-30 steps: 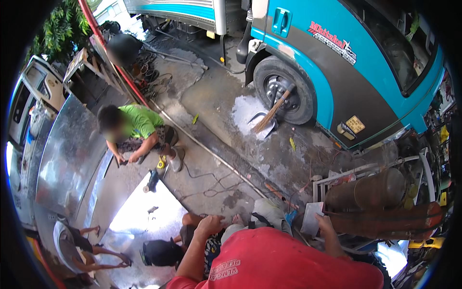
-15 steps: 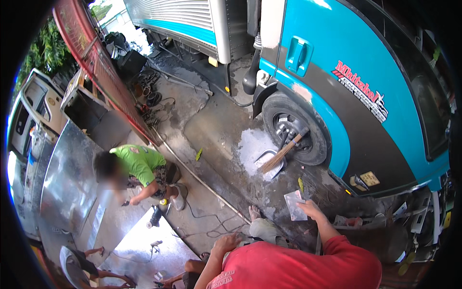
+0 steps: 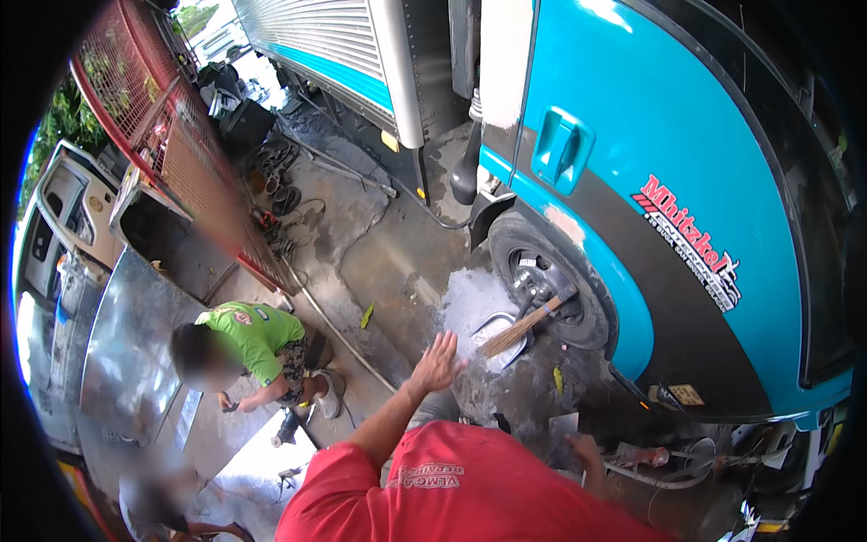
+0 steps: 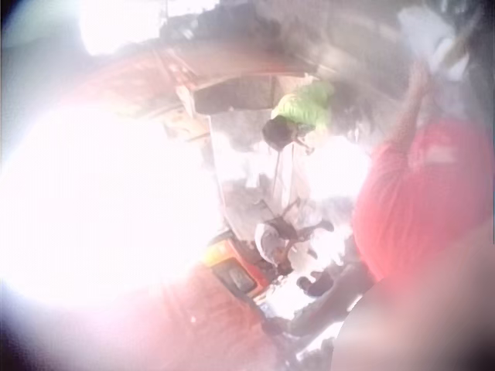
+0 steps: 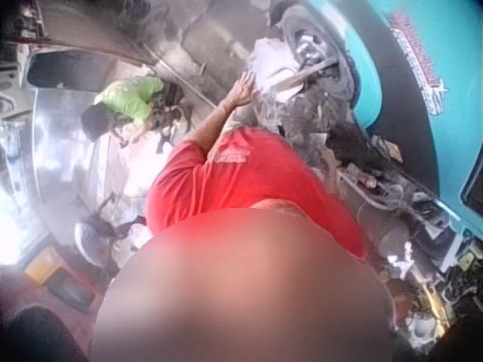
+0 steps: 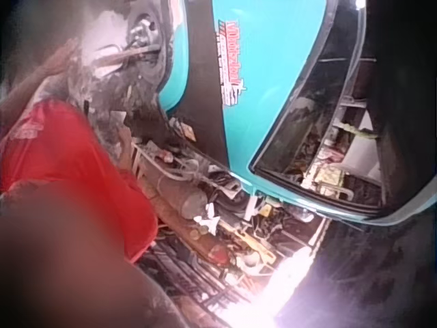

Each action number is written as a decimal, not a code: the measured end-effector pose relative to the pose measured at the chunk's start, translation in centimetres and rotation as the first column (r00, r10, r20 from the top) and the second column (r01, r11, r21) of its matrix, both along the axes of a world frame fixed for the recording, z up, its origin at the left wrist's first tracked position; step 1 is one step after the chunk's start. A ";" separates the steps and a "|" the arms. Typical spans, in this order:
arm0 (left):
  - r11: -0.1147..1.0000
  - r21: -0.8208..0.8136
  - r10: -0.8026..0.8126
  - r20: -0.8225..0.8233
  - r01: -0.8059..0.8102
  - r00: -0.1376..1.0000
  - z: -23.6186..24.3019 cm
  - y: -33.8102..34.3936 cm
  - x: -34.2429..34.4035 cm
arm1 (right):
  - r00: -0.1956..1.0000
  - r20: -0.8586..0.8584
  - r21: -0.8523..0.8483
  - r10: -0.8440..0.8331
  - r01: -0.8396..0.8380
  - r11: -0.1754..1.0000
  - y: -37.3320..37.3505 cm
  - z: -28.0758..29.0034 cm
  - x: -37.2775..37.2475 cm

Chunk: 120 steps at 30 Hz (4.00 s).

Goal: The person sands a pink primer patch on the side of a teal truck using a sanding block and sandpaper. They repeatedly rub the surface, pause to wipe dust from the sandpaper, and continue sanding the same area.

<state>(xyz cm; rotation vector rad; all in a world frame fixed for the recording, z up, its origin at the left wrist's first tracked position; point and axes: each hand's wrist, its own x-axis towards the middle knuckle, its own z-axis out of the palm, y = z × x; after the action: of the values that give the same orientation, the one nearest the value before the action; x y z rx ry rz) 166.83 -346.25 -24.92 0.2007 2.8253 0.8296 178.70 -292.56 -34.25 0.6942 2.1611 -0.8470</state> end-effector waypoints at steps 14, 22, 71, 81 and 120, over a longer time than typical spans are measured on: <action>0.996 0.018 0.023 -0.998 0.084 -0.055 53.9 0.5 -62.4 | 0.959 -0.061 0.191 -0.278 0.285 0.939 -11.0 8.2 -10.1; 0.968 0.186 0.174 -0.981 0.169 0.087 43.5 2.2 -64.2 | 0.953 -0.099 0.163 -0.286 0.299 0.940 -15.3 12.2 -22.0; 0.662 0.677 0.544 -0.730 0.322 0.414 25.9 -3.4 -65.2 | 0.993 0.009 0.312 -0.114 0.106 0.944 -19.9 17.9 -24.1; 0.904 0.397 0.145 0.068 -0.160 0.987 0.7 -9.3 -57.1 | 0.997 -0.008 0.318 -0.073 0.071 0.945 -21.7 17.5 -24.9; 0.288 0.760 -0.204 0.643 -0.582 0.739 7.1 -13.5 -28.8 | 0.515 0.032 -0.906 -0.857 0.376 0.193 -30.9 14.8 -26.8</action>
<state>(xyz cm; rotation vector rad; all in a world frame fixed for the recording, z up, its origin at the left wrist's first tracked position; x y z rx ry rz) 138.01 -359.74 -17.85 -0.2995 1.3379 2.0919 151.89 -323.43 -19.48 0.9184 1.3206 -2.6182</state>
